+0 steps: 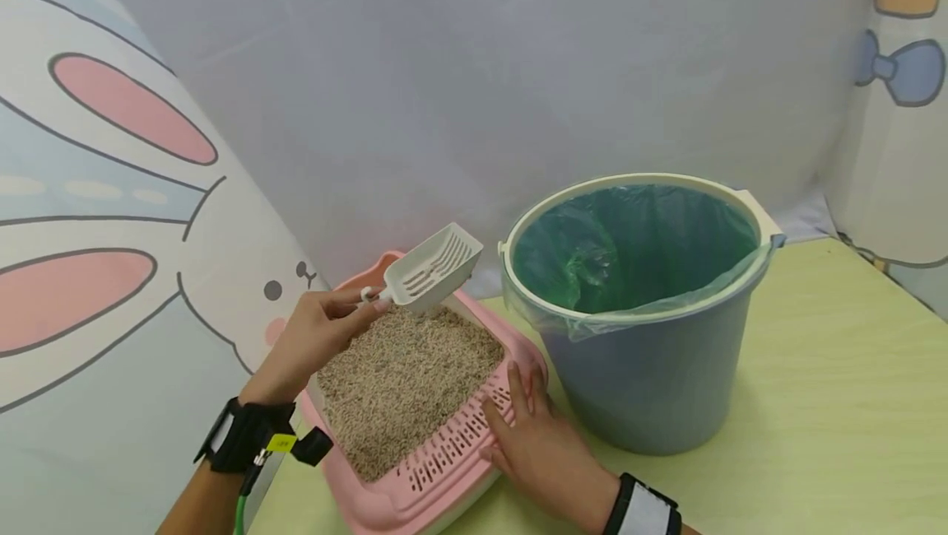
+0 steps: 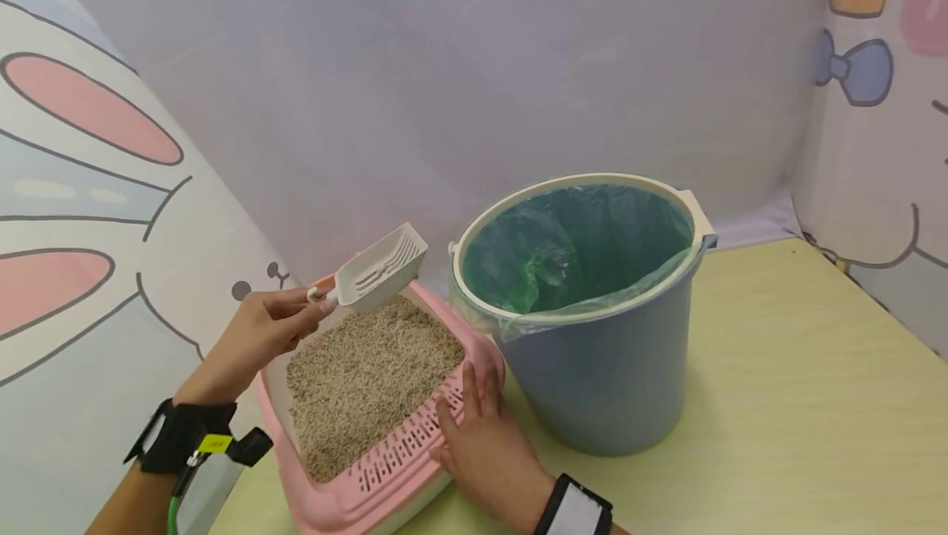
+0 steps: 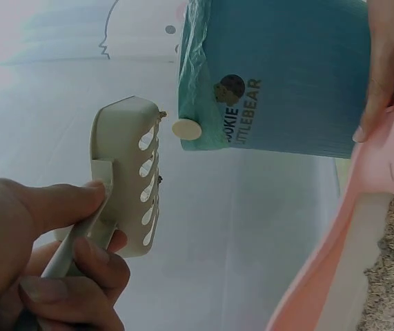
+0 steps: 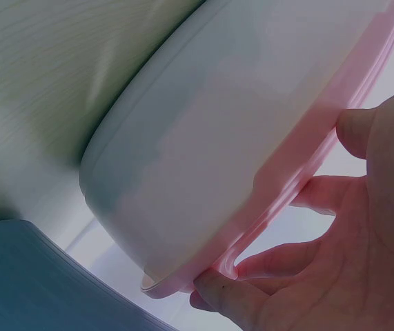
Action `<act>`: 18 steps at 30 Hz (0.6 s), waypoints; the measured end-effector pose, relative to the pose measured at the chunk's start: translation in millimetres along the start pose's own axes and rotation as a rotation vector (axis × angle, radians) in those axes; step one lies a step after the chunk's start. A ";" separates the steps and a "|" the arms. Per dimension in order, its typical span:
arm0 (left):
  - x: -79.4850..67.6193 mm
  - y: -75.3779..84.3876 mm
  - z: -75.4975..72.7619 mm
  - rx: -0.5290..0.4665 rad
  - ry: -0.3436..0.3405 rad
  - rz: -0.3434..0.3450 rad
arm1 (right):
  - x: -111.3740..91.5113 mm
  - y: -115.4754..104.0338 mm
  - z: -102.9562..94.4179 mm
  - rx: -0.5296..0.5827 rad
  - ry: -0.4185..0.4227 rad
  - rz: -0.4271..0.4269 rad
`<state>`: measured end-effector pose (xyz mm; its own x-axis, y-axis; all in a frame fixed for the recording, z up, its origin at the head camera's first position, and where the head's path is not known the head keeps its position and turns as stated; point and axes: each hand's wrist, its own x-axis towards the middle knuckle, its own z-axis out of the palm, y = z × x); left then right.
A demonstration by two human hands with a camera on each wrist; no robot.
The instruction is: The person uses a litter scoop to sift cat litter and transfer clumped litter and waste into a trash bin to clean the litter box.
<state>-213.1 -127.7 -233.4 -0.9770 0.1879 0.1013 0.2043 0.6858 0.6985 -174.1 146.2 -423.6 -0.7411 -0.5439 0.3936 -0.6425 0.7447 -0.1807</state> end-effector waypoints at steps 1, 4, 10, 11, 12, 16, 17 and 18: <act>3.5 6.5 0.6 0.017 0.002 0.026 | -0.3 0.2 0.4 -0.003 0.006 -0.001; 14.3 29.0 6.9 0.085 0.024 0.091 | -0.7 0.5 1.8 0.006 0.012 0.002; 37.1 75.4 39.1 0.299 0.138 0.373 | -0.3 -0.2 2.4 0.036 -0.041 0.023; 40.5 81.3 45.7 0.363 0.165 0.452 | -0.2 -0.5 2.4 0.036 -0.041 0.021; 43.4 86.4 52.0 0.437 0.196 0.542 | -0.1 -1.0 2.3 0.031 -0.038 0.018; 53.2 100.4 76.6 0.879 0.373 0.895 | -0.4 -1.4 0.7 0.010 -0.012 0.008; 55.5 102.7 82.4 1.008 0.420 0.977 | -0.9 -1.0 0.1 -0.008 0.006 -0.002; 57.8 104.7 87.9 1.125 0.463 1.053 | -1.2 -0.3 -0.5 -0.023 0.020 -0.008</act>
<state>-242.8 16.8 -216.7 -0.2711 0.8117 0.5173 0.4997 0.5781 -0.6451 -172.9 146.8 -423.6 -0.7317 -0.5425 0.4127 -0.6437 0.7491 -0.1565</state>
